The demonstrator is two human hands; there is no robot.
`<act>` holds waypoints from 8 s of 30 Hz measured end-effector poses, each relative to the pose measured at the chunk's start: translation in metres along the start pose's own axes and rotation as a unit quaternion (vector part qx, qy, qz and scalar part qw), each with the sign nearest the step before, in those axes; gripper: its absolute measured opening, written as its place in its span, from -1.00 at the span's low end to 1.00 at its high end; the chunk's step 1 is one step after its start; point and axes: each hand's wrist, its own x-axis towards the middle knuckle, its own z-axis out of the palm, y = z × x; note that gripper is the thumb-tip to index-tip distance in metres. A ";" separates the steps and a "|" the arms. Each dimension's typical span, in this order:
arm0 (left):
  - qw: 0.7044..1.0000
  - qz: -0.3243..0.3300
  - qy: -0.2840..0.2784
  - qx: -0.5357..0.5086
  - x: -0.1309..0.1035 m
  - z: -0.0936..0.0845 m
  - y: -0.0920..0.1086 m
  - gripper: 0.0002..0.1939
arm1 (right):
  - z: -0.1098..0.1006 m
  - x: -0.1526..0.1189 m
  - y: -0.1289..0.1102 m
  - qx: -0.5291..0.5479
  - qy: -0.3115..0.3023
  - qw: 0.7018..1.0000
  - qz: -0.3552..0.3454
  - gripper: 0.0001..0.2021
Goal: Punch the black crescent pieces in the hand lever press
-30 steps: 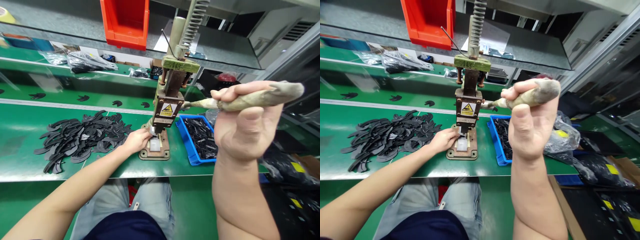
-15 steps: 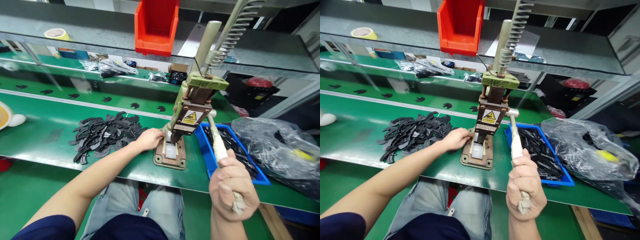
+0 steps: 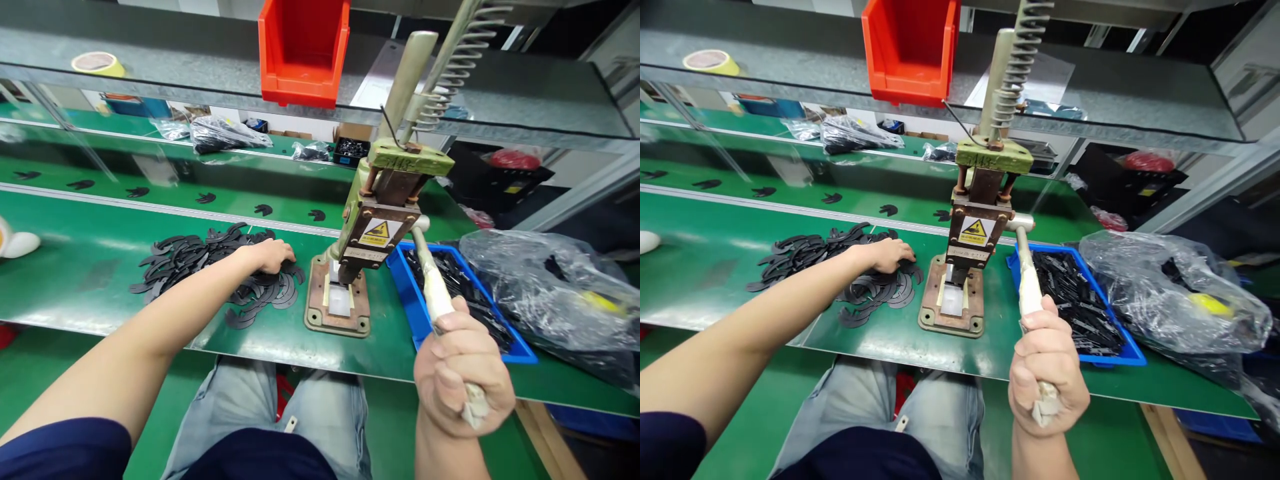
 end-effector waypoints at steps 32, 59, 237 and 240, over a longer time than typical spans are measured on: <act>0.994 0.047 0.078 0.066 -0.071 0.007 0.062 -0.35 | 0.007 -0.001 0.011 0.012 0.045 0.999 -0.026 -0.69; 0.949 0.009 0.131 -0.288 -0.064 0.029 0.097 -0.69 | 0.001 -0.003 0.009 0.029 -0.004 0.999 -0.035 -0.76; 0.685 -0.029 0.066 -0.725 -0.108 -0.010 0.163 -0.47 | 0.089 -0.109 0.015 0.086 -0.139 0.919 0.358 -0.77; 0.723 -0.033 0.079 -0.685 -0.109 -0.011 0.157 -0.46 | 0.082 -0.111 0.020 0.067 -0.158 0.923 0.344 -0.79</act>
